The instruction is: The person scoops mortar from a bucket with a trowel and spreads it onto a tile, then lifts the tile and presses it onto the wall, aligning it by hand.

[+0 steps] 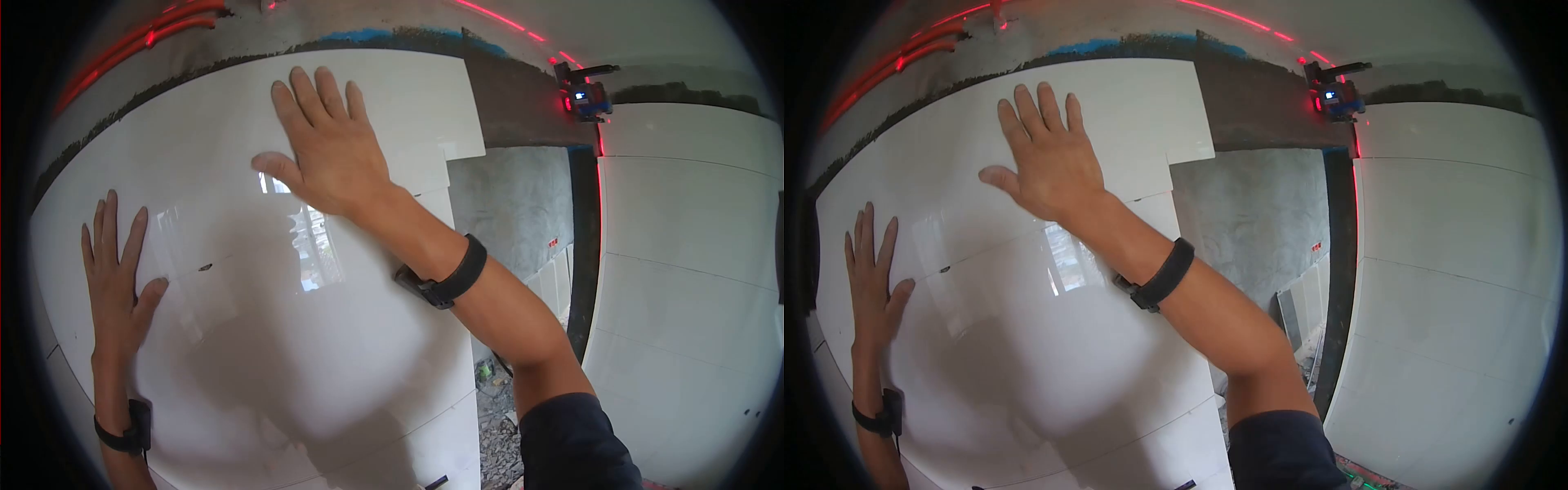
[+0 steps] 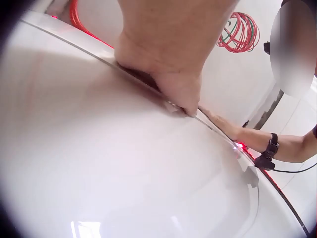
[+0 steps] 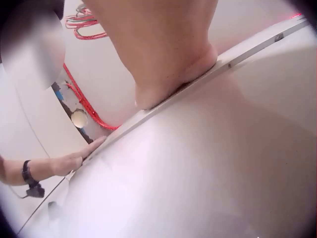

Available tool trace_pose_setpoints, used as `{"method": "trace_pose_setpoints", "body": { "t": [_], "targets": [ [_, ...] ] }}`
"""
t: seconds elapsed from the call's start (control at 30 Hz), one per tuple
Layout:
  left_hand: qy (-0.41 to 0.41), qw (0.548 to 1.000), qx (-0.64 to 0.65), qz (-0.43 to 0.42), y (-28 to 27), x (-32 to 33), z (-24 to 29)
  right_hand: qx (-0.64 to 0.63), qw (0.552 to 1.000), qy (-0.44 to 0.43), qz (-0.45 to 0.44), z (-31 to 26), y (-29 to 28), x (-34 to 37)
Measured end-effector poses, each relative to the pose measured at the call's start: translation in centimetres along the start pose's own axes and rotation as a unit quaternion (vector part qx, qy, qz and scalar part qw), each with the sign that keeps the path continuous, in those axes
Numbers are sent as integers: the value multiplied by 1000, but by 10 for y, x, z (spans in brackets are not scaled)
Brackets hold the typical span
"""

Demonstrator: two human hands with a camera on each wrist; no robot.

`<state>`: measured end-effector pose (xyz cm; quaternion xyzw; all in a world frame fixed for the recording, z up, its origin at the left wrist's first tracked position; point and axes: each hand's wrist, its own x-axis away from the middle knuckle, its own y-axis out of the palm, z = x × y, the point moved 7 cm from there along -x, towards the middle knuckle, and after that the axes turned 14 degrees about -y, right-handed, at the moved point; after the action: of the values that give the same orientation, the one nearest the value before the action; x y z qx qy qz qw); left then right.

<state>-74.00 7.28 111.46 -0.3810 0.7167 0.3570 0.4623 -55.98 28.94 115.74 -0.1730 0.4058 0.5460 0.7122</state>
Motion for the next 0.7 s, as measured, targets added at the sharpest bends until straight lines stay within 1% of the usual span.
{"method": "trace_pose_setpoints", "body": {
  "t": [0.03, 0.13, 0.33, 0.47, 0.5, 0.57, 0.63, 0.67, 0.7],
  "targets": [
    [-10, 1000, -3, -14, 1, 0, -2, -8, 1000, -2, -13, 1, 3, -3],
    [6, 999, 33, -1, -3, -1, -2, -12, 1000, 1, -26, 2, 6, -5],
    [13, 999, 44, 14, -2, 0, -2, -22, 998, 17, -60, -11, 3, 5],
    [-8, 999, 39, -8, -4, -2, -1, -40, 997, 5, -65, -25, 2, 14],
    [-6, 998, 54, -7, -4, -2, -1, -54, 996, 1, -68, -27, -1, 13],
    [-14, 998, 61, -25, -8, -2, -6, -55, 995, 2, -89, -18, -8, 9],
    [-36, 992, 80, -88, -12, -2, -4, -154, 984, 84, -9, 1, -27, 13],
    [-38, 991, 81, -102, -20, 3, -1, -176, 977, 112, 50, 16, -32, 17],
    [-55, 977, 154, -134, -29, 7, 2, -193, 965, 141, 107, 32, -37, 23]
  ]
}}
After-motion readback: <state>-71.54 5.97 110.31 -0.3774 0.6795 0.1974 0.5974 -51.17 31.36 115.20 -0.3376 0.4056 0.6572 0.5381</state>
